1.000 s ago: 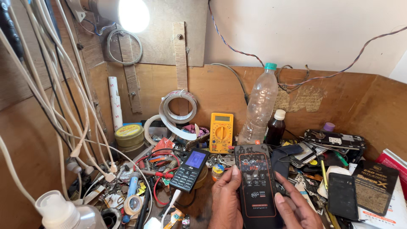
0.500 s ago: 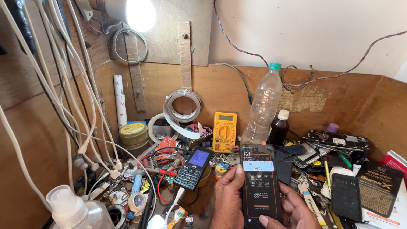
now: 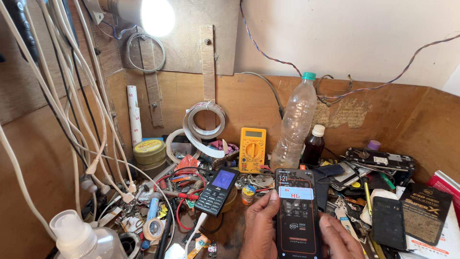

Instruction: The person uses a small screwdriver to pry open the back cover of a black feature phone, then connects a white USB cable to charge it. The phone screen lights up with a boot logo, and the person briefly handles another smartphone before the clip ends.

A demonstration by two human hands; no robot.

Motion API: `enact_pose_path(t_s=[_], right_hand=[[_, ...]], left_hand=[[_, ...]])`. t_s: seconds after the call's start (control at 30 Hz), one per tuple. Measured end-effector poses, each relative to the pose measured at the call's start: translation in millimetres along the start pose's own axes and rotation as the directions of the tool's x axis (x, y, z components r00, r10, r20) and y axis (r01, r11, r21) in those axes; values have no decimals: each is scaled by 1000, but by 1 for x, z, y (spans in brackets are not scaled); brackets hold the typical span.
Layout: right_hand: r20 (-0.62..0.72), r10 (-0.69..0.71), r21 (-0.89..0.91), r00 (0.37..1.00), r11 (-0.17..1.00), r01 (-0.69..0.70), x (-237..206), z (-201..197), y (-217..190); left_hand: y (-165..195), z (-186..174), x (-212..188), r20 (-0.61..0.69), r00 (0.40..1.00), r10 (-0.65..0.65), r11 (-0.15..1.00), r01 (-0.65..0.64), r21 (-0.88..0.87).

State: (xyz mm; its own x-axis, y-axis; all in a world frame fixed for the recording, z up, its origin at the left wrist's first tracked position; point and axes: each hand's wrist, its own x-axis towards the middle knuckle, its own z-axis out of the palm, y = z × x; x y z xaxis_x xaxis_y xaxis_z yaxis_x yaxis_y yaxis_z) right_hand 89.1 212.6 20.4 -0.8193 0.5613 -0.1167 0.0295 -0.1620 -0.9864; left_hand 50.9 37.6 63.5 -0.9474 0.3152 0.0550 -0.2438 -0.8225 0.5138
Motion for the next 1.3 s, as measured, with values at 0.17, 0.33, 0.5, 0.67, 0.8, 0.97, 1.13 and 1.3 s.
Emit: enact_pose_path(t_s=[0.17, 0.33, 0.5, 0.67, 0.8, 0.97, 1.13, 1.3], right_hand=[[278, 8, -112, 960, 993, 24, -2, -4, 3], [515, -85, -119, 853, 978, 169, 9, -6, 11], [152, 56, 92, 987, 993, -71, 15, -6, 15], [63, 64, 132, 996, 989, -72, 9, 0, 5], [90, 46, 118, 995, 991, -56, -1, 3, -5], [32, 99, 10, 995, 995, -99, -9, 4, -12], [155, 52, 22, 987, 998, -56, -4, -2, -5], [211, 46, -31, 976, 999, -41, 11, -12, 5]], left_hand=[[4, 1, -2, -38, 999, -14, 999, 15, 36], [6, -1, -1, -68, 997, -39, 999, 42, 34], [-2, -1, 0, -39, 998, -45, 999, 44, -14], [-1, -3, 1, -69, 995, -68, 997, 69, 18], [0, -3, -1, -39, 997, -74, 997, 74, -2], [1, -1, -4, 0, 1000, -27, 999, 27, -33], [4, 1, -7, 0, 1000, 13, 999, -13, -47], [8, 2, -8, -77, 997, -25, 1000, 24, -17]])
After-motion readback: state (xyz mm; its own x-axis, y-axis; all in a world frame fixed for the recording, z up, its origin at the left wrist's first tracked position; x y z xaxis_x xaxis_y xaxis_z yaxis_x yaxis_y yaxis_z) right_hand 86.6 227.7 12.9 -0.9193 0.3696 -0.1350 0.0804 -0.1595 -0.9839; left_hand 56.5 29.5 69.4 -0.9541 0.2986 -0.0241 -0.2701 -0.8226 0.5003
